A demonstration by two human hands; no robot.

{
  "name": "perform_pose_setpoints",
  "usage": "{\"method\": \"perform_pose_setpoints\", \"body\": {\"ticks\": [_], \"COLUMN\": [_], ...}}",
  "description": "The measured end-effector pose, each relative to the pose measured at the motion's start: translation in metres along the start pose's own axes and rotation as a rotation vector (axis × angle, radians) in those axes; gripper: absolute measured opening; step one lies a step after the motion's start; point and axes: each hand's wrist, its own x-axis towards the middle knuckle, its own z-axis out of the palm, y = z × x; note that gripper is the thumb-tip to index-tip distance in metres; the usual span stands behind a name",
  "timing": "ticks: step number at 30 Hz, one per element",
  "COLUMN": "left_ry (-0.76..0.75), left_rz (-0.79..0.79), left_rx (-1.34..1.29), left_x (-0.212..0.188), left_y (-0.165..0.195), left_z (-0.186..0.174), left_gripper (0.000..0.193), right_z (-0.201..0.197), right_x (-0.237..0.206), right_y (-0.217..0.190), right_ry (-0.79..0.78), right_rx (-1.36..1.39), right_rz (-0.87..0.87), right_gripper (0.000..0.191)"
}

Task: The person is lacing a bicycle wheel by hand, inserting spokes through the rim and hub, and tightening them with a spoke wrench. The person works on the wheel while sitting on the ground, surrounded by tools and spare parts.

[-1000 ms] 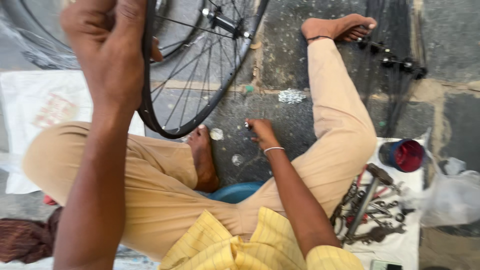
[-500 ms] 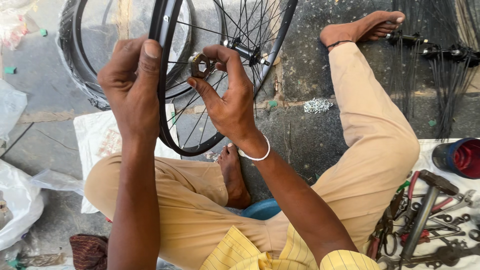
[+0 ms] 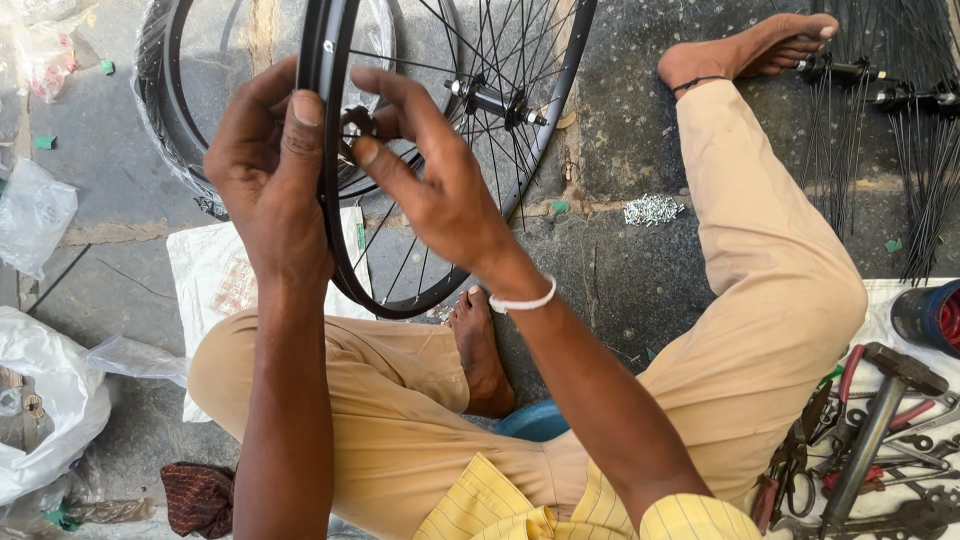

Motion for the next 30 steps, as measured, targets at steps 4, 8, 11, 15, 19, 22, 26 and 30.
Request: {"method": "perform_pose_setpoints", "body": {"ticks": [4, 8, 11, 15, 19, 22, 26, 30], "left_ry": [0.032, 0.083, 0.063, 0.04, 0.064, 0.036, 0.022, 0.04], "left_rz": [-0.025, -0.075, -0.105, -0.073, -0.093, -0.106, -0.088, -0.067], "left_rx": [-0.033, 0.029, 0.01, -0.008, -0.025, -0.014, -0.014, 0.046], "left_x": [-0.002, -0.006, -0.007, -0.005, -0.004, -0.005, -0.007, -0.007], "left_y": [-0.003, -0.01, -0.011, -0.005, 0.0, 0.0, -0.004, -0.006], "left_z": [-0.002, -0.008, -0.007, -0.001, 0.004, 0.002, -0.001, -0.003], "left_gripper": [0.029, 0.036, 0.033, 0.03, 0.028, 0.032, 0.028, 0.032], "right_z": [-0.008, -0.012, -0.007, 0.009, -0.004, -0.005, 0.009, 0.008], "right_x": [-0.001, -0.005, 0.005, 0.017, 0.011, 0.007, 0.007, 0.005], "right_y": [0.003, 0.002, -0.011, -0.03, -0.033, -0.02, 0.002, 0.013], "right_ry": [-0.056, -0.017, -0.028, 0.017, -0.105, 0.001, 0.084, 0.011], "right_rx": [0.088, 0.192, 0.082, -0.277, 0.323, 0.34, -0.051, 0.055], "right_rz": [-0.042, -0.015, -0.064, 0.157, 0.038, -0.046, 0.09, 0.013], "right_gripper": [0.034, 0.021, 0.023, 0.043, 0.042, 0.015, 0.048, 0.047]}}
